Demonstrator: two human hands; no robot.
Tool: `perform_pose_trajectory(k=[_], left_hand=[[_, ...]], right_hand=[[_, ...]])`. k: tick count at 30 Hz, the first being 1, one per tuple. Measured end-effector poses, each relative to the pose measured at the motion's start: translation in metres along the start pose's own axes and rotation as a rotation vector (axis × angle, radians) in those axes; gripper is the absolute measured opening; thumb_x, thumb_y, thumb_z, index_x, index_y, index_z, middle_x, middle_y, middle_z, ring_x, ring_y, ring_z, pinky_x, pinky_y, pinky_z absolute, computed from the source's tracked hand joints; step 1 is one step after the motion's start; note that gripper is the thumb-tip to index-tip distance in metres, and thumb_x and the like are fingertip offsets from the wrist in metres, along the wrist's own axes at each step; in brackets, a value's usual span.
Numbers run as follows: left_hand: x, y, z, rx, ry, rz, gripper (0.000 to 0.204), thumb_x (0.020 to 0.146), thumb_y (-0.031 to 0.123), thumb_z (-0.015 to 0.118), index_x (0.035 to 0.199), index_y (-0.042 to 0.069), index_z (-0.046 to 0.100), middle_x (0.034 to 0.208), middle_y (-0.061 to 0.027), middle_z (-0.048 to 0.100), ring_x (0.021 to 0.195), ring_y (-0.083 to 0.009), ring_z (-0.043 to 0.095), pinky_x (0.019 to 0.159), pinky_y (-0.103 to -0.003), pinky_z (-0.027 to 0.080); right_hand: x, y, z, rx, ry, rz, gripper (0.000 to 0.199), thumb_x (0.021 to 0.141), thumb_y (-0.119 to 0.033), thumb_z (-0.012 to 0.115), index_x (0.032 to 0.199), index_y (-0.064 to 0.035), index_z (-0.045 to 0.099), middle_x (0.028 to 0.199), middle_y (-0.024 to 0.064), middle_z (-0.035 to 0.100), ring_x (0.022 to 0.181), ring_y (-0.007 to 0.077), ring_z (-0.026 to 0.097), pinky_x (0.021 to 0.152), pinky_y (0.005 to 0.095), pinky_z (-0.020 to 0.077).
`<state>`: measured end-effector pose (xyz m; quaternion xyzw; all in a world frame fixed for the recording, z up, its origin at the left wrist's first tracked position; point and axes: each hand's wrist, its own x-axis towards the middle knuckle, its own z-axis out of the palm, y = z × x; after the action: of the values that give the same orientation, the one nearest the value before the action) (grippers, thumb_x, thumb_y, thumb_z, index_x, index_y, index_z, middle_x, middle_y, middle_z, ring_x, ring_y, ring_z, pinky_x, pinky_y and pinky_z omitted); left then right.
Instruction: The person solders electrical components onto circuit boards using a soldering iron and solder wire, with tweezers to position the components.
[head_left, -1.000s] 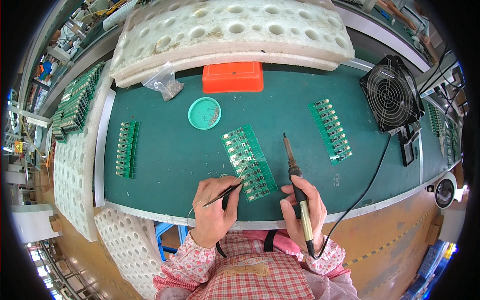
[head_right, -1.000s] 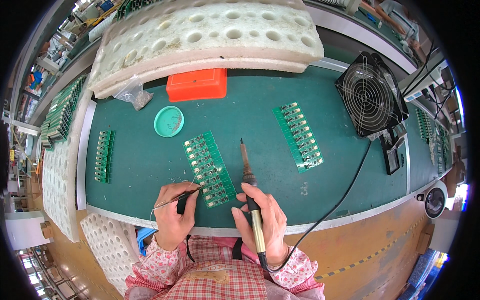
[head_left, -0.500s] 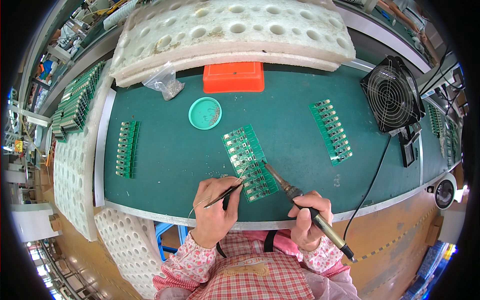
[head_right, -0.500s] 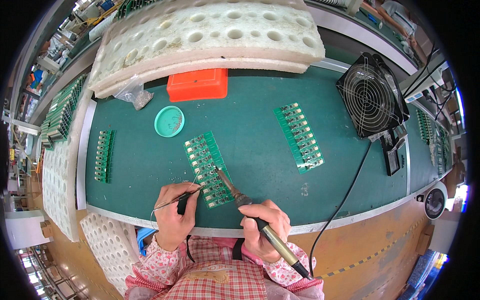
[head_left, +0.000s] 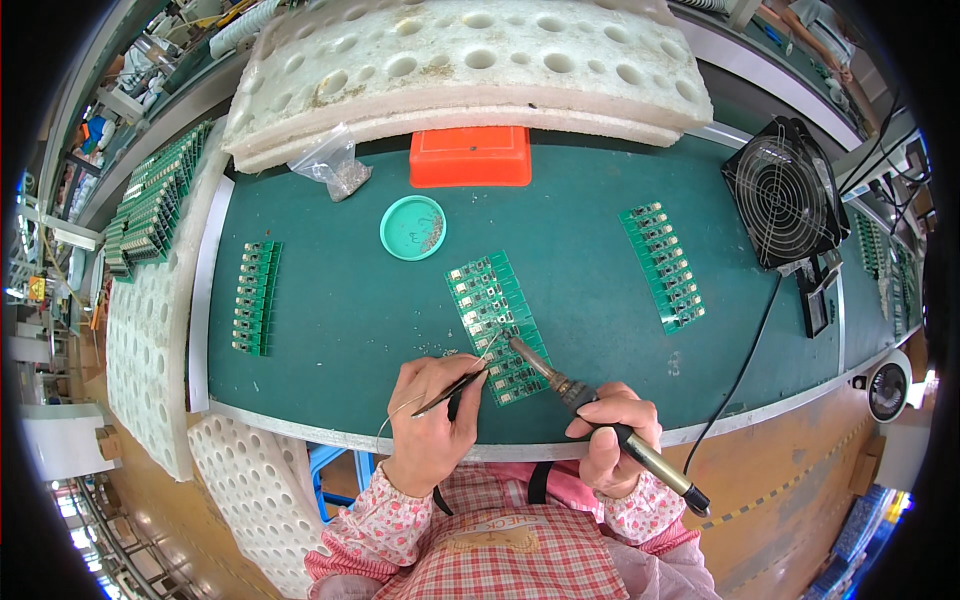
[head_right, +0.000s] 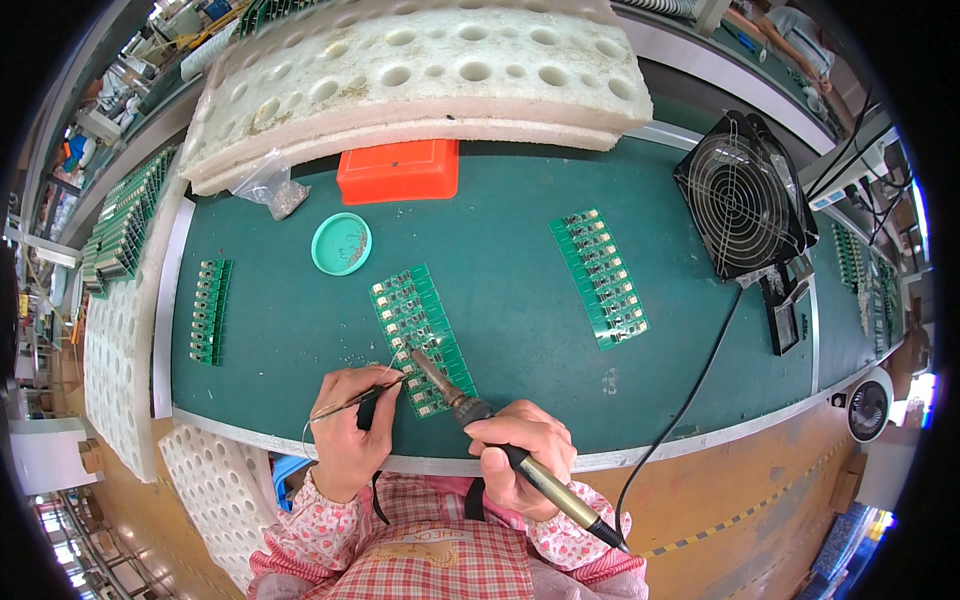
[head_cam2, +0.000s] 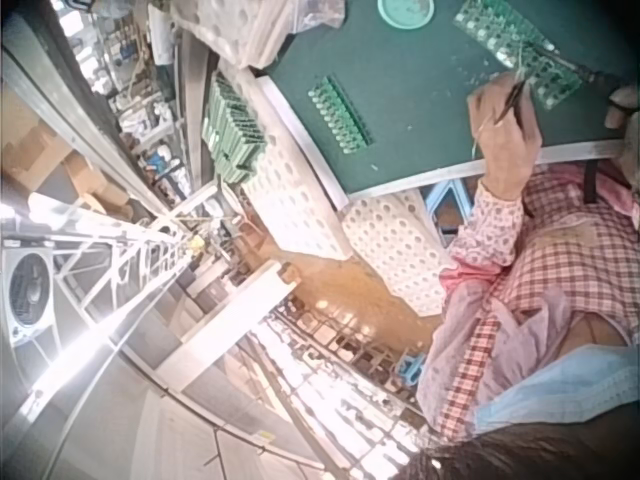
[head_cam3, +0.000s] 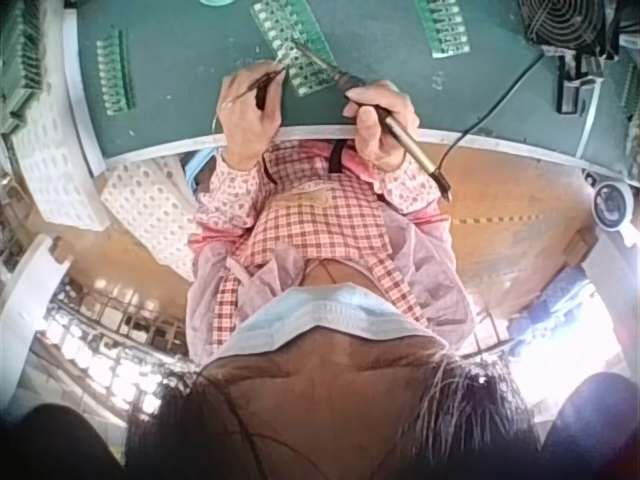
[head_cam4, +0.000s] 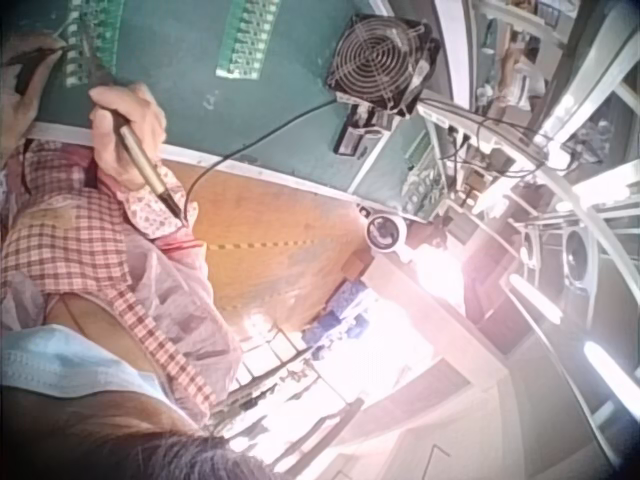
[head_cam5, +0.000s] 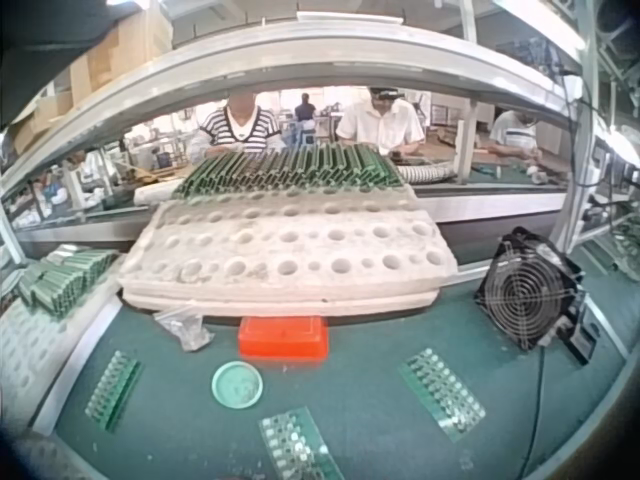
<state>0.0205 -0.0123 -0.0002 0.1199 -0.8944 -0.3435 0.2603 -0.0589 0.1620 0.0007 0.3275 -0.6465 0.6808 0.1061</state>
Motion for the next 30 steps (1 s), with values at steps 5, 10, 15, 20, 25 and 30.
perform_pose_trajectory(k=[5,10,15,20,25,30], left_hand=[[-0.0001,-0.0002,0.0005,-0.005,-0.005,-0.012,0.022,0.079,-0.006,0.073,0.097,0.004,0.069,0.095,-0.0097,0.073,0.085,-0.0287,0.066,0.075,-0.037,0.053],[-0.0006,-0.0006,0.0010,0.003,0.002,-0.005,0.022,0.078,-0.006,0.074,0.097,0.004,0.069,0.095,-0.0093,0.072,0.085,-0.0285,0.066,0.075,-0.036,0.053],[-0.0003,-0.0001,0.0007,-0.007,0.007,-0.005,0.022,0.078,-0.006,0.074,0.097,0.004,0.069,0.095,-0.0090,0.072,0.085,-0.0285,0.066,0.075,-0.036,0.053],[-0.0004,-0.0004,0.0008,-0.008,0.004,-0.005,0.022,0.078,-0.006,0.074,0.097,0.004,0.069,0.095,-0.0088,0.072,0.086,-0.0287,0.065,0.075,-0.037,0.053],[-0.0004,-0.0010,0.0013,-0.015,0.005,-0.003,0.023,0.078,-0.006,0.074,0.098,0.005,0.069,0.095,-0.0085,0.072,0.086,-0.0286,0.065,0.075,-0.037,0.052],[-0.0007,-0.0002,0.0004,-0.024,0.008,-0.005,0.023,0.078,-0.006,0.074,0.098,0.005,0.069,0.095,-0.0081,0.072,0.086,-0.0285,0.065,0.075,-0.037,0.052]], right_hand=[[-0.0004,0.0011,-0.0002,0.002,-0.012,-0.005,0.020,0.097,-0.020,0.063,0.096,0.0001,0.064,0.059,0.0041,0.061,0.053,0.0175,0.062,0.051,0.0303,0.0502],[-0.0006,0.0019,0.0002,0.012,-0.007,-0.018,0.020,0.098,-0.020,0.063,0.096,0.0000,0.064,0.060,0.0039,0.062,0.052,0.0173,0.061,0.051,0.0299,0.0496],[-0.0011,0.0021,0.0002,0.017,-0.005,-0.019,0.020,0.098,-0.020,0.063,0.096,-0.0001,0.064,0.060,0.0038,0.062,0.052,0.0172,0.061,0.050,0.0298,0.0492],[0.0000,0.0006,0.0000,0.021,-0.002,-0.019,0.018,0.096,-0.018,0.063,0.094,-0.0006,0.065,0.059,0.0036,0.061,0.051,0.0170,0.060,0.049,0.0298,0.0482],[-0.0027,-0.0018,-0.0060,-0.081,-0.048,0.082,0.010,0.089,-0.011,0.064,0.089,-0.0015,0.066,0.061,0.0054,0.063,0.047,0.0168,0.056,0.046,0.0302,0.0449],[0.0019,-0.0027,-0.0022,-0.144,-0.114,0.083,0.006,0.087,-0.008,0.065,0.088,-0.0021,0.065,0.064,0.0063,0.065,0.046,0.0168,0.055,0.045,0.0300,0.0441]])
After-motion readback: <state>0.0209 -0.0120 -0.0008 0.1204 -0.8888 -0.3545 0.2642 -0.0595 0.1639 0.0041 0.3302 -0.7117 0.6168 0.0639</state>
